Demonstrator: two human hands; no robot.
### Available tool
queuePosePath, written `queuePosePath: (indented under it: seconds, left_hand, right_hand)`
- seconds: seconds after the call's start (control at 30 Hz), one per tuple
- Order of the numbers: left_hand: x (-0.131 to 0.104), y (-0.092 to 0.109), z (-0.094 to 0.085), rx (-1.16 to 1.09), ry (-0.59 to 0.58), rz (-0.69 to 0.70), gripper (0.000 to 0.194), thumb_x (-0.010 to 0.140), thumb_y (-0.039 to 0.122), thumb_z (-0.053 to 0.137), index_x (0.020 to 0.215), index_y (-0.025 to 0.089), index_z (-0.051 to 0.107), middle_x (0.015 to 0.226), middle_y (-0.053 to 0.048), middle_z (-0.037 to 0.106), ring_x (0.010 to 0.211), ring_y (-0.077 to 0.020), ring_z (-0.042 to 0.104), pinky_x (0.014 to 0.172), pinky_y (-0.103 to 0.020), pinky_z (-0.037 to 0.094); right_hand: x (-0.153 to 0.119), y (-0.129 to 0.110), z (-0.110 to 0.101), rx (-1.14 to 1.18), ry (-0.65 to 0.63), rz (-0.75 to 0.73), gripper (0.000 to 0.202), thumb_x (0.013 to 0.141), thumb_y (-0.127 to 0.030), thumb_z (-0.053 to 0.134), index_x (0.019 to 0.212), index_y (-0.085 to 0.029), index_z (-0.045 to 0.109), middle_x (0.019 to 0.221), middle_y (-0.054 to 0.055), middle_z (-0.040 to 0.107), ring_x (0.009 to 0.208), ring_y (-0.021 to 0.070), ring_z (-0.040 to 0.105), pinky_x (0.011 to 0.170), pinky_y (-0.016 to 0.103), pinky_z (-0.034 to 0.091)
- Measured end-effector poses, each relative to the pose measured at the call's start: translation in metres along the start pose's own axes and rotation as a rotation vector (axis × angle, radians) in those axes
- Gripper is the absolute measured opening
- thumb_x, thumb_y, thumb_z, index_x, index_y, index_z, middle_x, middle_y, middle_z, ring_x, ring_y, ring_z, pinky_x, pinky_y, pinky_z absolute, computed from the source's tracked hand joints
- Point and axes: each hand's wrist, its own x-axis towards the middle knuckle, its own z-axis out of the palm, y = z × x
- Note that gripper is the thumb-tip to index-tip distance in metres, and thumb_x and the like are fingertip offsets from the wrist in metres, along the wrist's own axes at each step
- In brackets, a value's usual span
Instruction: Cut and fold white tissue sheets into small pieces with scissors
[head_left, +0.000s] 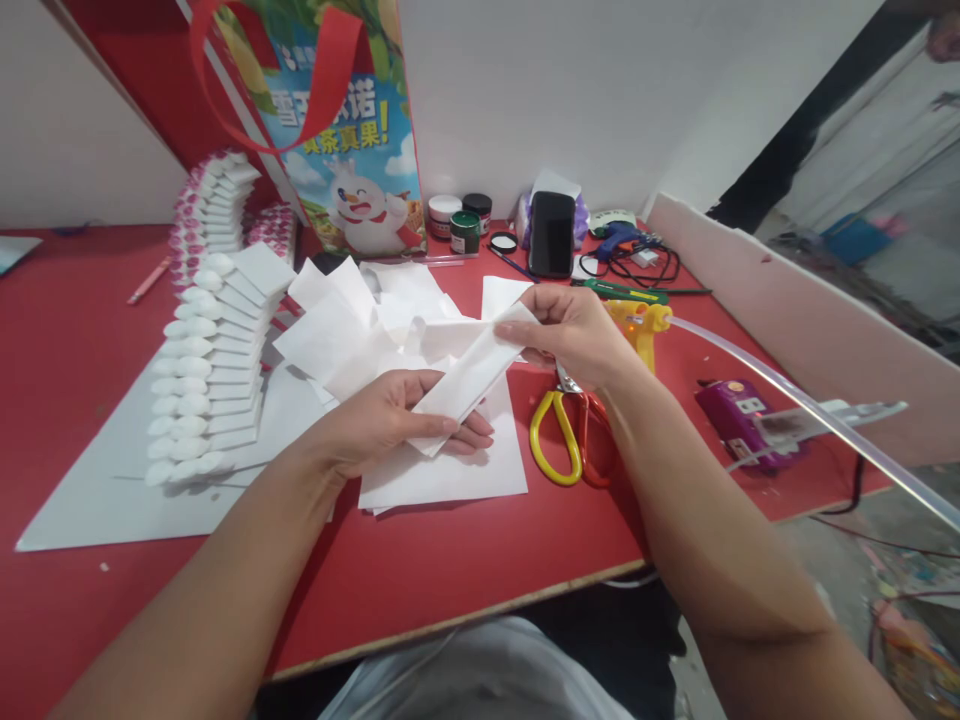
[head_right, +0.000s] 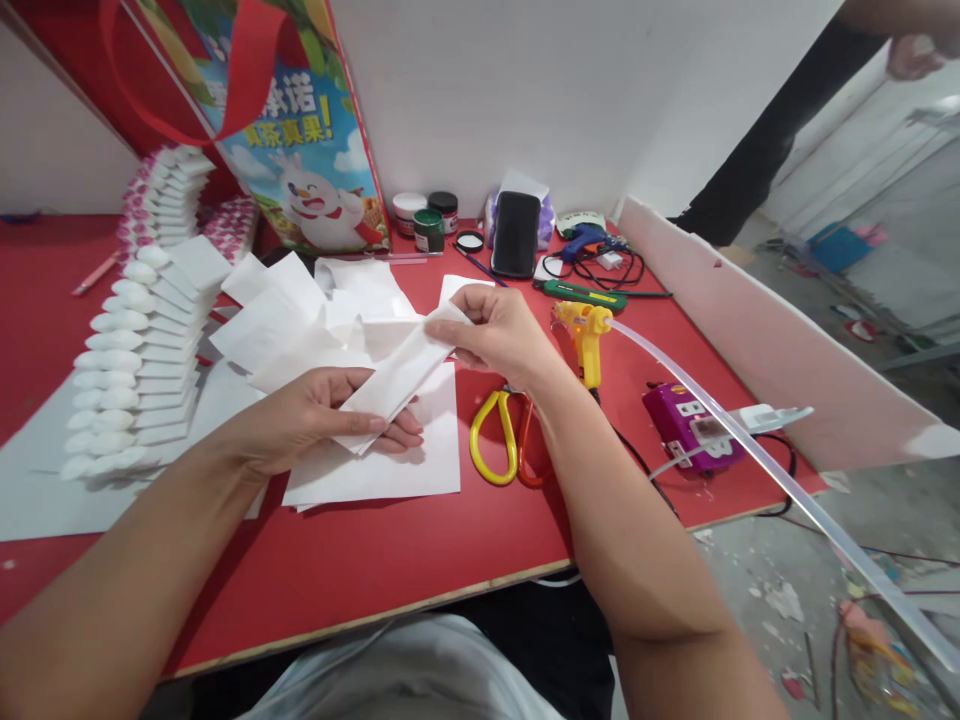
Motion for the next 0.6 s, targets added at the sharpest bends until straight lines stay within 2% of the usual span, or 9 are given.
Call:
queuePosePath:
  seconds: [0.13, 0.23, 0.33, 0.4, 0.5, 0.6]
  left_hand:
    - [0.000, -0.001, -0.002, 0.050, -0.015, 0.033, 0.018, 0.080, 0.023, 0.082, 0.090, 0.010, 0.076, 0.083, -0.013, 0.078, 0.076, -0.0245, 0.076, 0.075, -0.036, 0.060]
    - [0.001, -0.003, -0.004, 0.116, 0.004, 0.060, 0.023, 0.087, 0.032, 0.076, 0.087, 0.009, 0.075, 0.063, -0.007, 0.068, 0.058, -0.0152, 0.063, 0.063, -0.027, 0.052]
    - [0.003, -0.005, -0.004, 0.099, 0.036, 0.078, 0.025, 0.086, 0.035, 0.076, 0.088, 0.010, 0.074, 0.064, -0.005, 0.065, 0.053, -0.0106, 0.050, 0.058, -0.025, 0.046]
    - [0.004, -0.005, -0.004, 0.066, 0.056, 0.079, 0.025, 0.083, 0.034, 0.078, 0.091, 0.011, 0.073, 0.068, -0.005, 0.065, 0.052, -0.0098, 0.048, 0.056, -0.025, 0.045]
    - [0.004, -0.004, -0.003, 0.044, 0.085, 0.087, 0.024, 0.081, 0.034, 0.080, 0.083, 0.011, 0.072, 0.062, -0.003, 0.061, 0.052, -0.0112, 0.049, 0.055, -0.026, 0.046]
    - [0.004, -0.001, -0.004, 0.032, 0.108, 0.119, 0.027, 0.080, 0.037, 0.080, 0.074, 0.012, 0.070, 0.055, -0.001, 0.055, 0.052, -0.0124, 0.048, 0.053, -0.026, 0.046]
  right_hand:
    - [0.001, 0.002, 0.000, 0.018, -0.002, -0.024, 0.031, 0.074, -0.026, 0.085, 0.070, -0.016, 0.056, 0.049, -0.006, 0.052, 0.040, 0.0040, 0.040, 0.039, 0.017, 0.027]
    - [0.001, 0.003, 0.003, 0.019, 0.004, -0.043, 0.032, 0.072, -0.028, 0.086, 0.070, -0.016, 0.056, 0.048, -0.006, 0.050, 0.040, 0.0038, 0.040, 0.039, 0.017, 0.026]
    - [0.000, 0.002, 0.005, -0.004, 0.025, -0.064, 0.031, 0.073, -0.030, 0.085, 0.070, -0.016, 0.057, 0.047, -0.007, 0.048, 0.040, 0.0041, 0.039, 0.039, 0.017, 0.026]
    - [0.000, -0.001, 0.004, -0.081, 0.049, -0.043, 0.029, 0.078, -0.032, 0.080, 0.074, -0.016, 0.057, 0.049, -0.006, 0.050, 0.041, 0.0050, 0.040, 0.040, 0.018, 0.028]
    - [-0.004, -0.011, 0.003, -0.431, 0.126, 0.041, 0.021, 0.089, -0.034, 0.068, 0.086, -0.016, 0.059, 0.059, 0.000, 0.061, 0.044, 0.0090, 0.048, 0.046, 0.022, 0.034]
    - [-0.013, -0.025, 0.003, -1.066, 0.182, 0.136, 0.019, 0.095, -0.033, 0.059, 0.100, -0.015, 0.063, 0.075, 0.010, 0.071, 0.064, 0.0203, 0.064, 0.057, 0.028, 0.041]
